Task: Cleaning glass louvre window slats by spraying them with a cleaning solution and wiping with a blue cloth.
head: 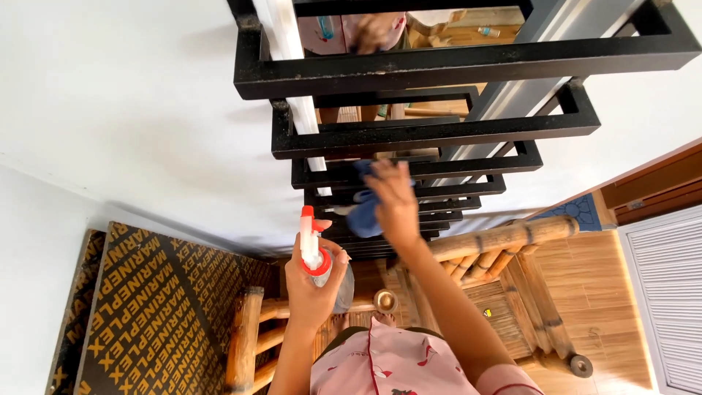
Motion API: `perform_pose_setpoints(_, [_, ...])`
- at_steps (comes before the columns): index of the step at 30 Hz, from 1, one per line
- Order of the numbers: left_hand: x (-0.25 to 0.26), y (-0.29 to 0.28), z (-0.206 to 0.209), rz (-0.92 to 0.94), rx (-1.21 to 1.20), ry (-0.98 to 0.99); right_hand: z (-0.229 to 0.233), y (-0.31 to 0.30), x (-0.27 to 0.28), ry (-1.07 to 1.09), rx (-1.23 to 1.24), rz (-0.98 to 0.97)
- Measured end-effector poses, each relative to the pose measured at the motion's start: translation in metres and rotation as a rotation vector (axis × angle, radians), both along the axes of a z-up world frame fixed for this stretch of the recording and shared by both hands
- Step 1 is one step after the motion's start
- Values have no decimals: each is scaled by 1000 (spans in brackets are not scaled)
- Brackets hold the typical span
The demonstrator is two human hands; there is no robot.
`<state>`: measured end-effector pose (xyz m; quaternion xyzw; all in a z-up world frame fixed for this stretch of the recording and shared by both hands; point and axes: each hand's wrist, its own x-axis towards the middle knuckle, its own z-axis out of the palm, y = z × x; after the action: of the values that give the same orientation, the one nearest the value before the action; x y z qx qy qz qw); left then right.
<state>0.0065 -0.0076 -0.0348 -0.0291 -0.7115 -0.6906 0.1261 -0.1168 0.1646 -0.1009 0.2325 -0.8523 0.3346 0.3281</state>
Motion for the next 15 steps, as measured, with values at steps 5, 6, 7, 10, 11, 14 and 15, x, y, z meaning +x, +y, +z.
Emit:
perform_pose_setpoints(5, [-1, -4, -35, -27, 2, 12, -62, 78, -2, 89, -351, -401])
perform_pose_setpoints(6, [-1, -4, -44, -40, 29, -16, -72, 88, -5, 103, -519, -476])
perform_pose_setpoints(7, [-2, -4, -52, -53, 52, -39, -82, 96, -8, 122, -691, -550])
perform_pose_setpoints(10, [-5, -5, -77, -93, 45, -50, -106, 101, -26, 18, -783, -577])
perform_pose_setpoints(11, [-6, -7, -83, -93, 40, -52, -111, 100, -30, 16, -787, -578])
perform_pose_setpoints(14, [-10, -15, -103, -100, 39, -111, -122, 98, -39, -78, -429, -522])
perform_pose_setpoints(15, [-12, -19, -111, -107, 16, -106, -121, 96, -39, -82, -290, -512])
